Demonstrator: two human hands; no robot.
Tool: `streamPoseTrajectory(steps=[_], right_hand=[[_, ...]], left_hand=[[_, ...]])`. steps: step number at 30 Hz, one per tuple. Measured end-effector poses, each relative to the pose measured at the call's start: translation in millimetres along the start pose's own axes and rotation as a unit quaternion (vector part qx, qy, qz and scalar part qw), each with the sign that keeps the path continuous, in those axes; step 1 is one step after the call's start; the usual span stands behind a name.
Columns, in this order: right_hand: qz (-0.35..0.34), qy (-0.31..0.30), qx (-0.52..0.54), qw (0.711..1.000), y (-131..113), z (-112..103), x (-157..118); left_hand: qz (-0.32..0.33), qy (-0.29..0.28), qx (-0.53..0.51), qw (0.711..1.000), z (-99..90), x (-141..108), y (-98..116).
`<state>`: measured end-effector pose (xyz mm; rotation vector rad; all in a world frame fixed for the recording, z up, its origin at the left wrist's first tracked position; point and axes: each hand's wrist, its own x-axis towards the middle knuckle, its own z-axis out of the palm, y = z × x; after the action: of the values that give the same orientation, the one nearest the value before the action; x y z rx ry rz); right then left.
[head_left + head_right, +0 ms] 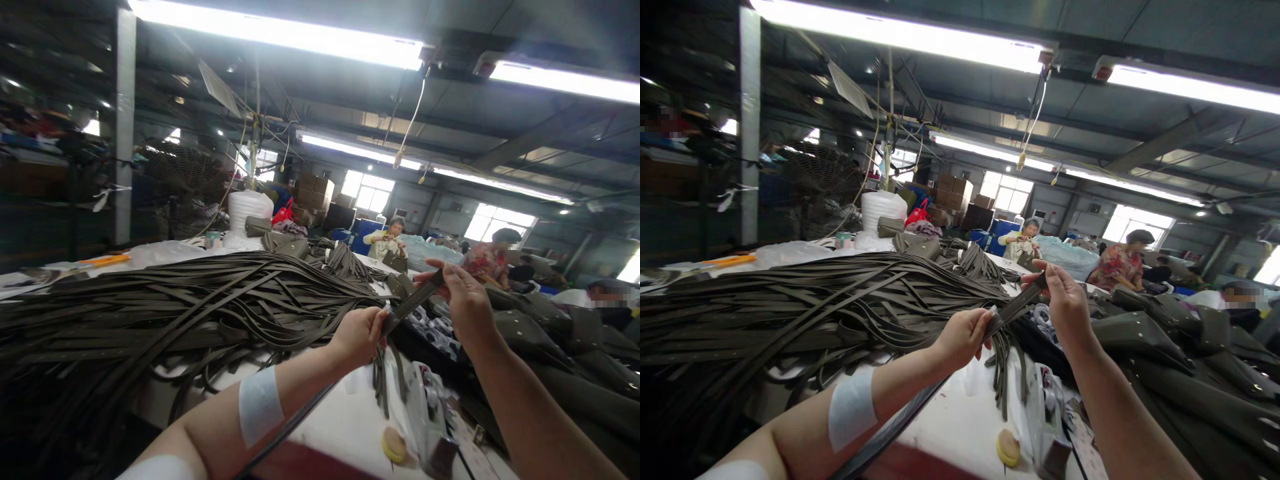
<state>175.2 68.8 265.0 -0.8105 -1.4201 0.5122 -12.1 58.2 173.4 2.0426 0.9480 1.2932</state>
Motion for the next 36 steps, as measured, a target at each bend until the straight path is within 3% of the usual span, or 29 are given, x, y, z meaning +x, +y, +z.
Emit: streamPoseTrajectory(steps=[11, 17, 25, 29, 32, 36], right_hand=[[0.092, -0.035, 0.049, 0.994, 12.4, 11.5, -15.2], [0.106, -0.049, 0.039, 0.992, 21.8, 11.8, -20.8], [0.115, -0.040, 0.009, 0.992, 15.1, 5.7, -13.9], [0.124, -0.048, -0.005, 0.991, 16.5, 1.8, -12.3], [0.136, -0.054, -0.008, 0.989, 19.0, 2.8, -14.5], [0.138, -0.060, -0.017, 0.989, 20.4, 5.3, -16.9]], left_hand=[[-0.042, 0.027, -0.072, 0.996, 1.9, 1.6, -5.8], [-0.068, 0.041, -0.102, 0.992, -1.6, 0.5, -11.1], [-0.054, 0.095, -0.044, 0.993, -8.4, 9.7, -37.8], [-0.084, 0.080, -0.037, 0.993, -13.4, 6.0, -42.9], [-0.108, 0.027, -0.016, 0.994, -14.9, 2.3, -45.2], [-0.129, -0.053, -0.144, 0.980, -10.9, 0.6, -48.7]])
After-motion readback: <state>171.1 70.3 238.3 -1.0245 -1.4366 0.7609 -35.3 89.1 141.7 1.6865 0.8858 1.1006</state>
